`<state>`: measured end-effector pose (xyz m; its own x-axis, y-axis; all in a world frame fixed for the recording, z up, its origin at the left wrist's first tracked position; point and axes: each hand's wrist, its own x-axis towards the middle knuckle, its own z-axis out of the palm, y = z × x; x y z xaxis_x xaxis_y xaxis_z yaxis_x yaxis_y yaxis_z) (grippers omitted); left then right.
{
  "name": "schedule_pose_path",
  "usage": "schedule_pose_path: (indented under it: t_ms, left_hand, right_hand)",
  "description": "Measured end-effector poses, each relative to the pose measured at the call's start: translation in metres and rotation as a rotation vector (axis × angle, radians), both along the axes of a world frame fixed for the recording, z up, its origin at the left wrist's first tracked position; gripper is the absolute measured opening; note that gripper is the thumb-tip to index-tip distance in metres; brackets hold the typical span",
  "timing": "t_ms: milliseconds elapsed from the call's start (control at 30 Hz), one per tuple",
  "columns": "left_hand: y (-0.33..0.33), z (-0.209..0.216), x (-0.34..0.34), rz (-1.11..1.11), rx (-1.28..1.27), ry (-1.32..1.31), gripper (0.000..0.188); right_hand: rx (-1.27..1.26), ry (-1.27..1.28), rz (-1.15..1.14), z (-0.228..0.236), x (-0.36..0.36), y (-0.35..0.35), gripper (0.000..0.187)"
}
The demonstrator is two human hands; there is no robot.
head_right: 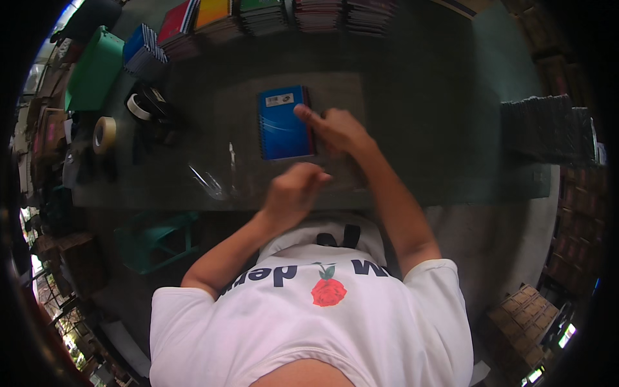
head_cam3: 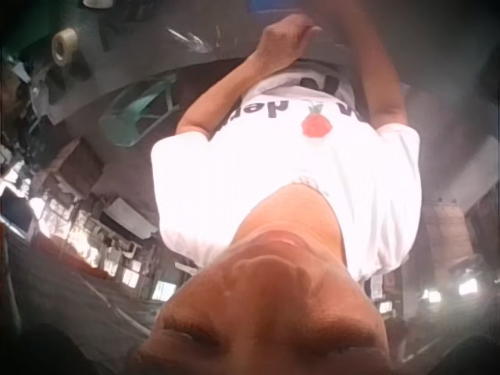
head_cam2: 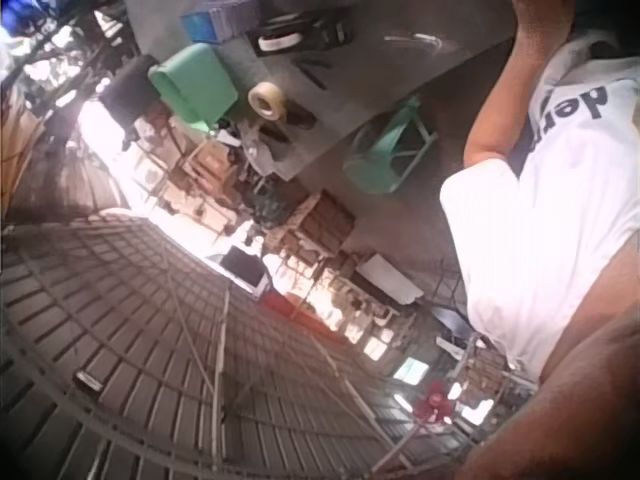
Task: The person picks up several colorful spiral notebooks from stacks on a table, aligns them into a pile, and places the pile inside a clear plastic bag, then seals the bag with tape from a dispenser.
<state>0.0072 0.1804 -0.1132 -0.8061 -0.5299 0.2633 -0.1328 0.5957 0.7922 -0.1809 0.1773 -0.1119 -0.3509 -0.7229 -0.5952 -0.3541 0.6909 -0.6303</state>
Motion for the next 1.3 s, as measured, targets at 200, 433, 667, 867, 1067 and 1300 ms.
schedule_pose_path:
  t_ms: [200, 433, 667, 867, 1067, 1300]
  left_hand:
    - [0.035, -0.066, -0.049, 0.198, -0.170, -0.212, 0.014]
    - [0.032, -0.064, -0.043, 0.203, -0.140, -0.075, 0.002]
    - [0.022, -0.032, -0.028, 0.187, -0.199, -0.027, 0.013]
    - [0.020, -0.028, -0.017, 0.198, -0.168, 0.003, 0.009]
    - [0.017, -0.024, -0.018, 0.096, -0.152, 0.021, 0.007]
    - [0.014, -0.034, -0.008, 0.038, -0.030, 0.011, 0.010]
  right_hand:
    - [-0.321, -0.048, -0.307, 0.012, -0.081, 0.067, 0.076]
    - [-0.237, -0.476, -0.214, -0.012, -0.040, 0.119, 0.048]
    - [-0.288, -0.653, -0.476, -0.028, -0.009, 0.128, 0.027]
    - [-0.403, -0.240, -0.468, -0.014, -0.003, 0.124, 0.035]
    - [-0.387, -0.483, -0.384, -0.021, 0.004, 0.065, 0.047]
    - [-0.418, -0.650, -0.631, 0.001, 0.007, 0.055, 0.038]
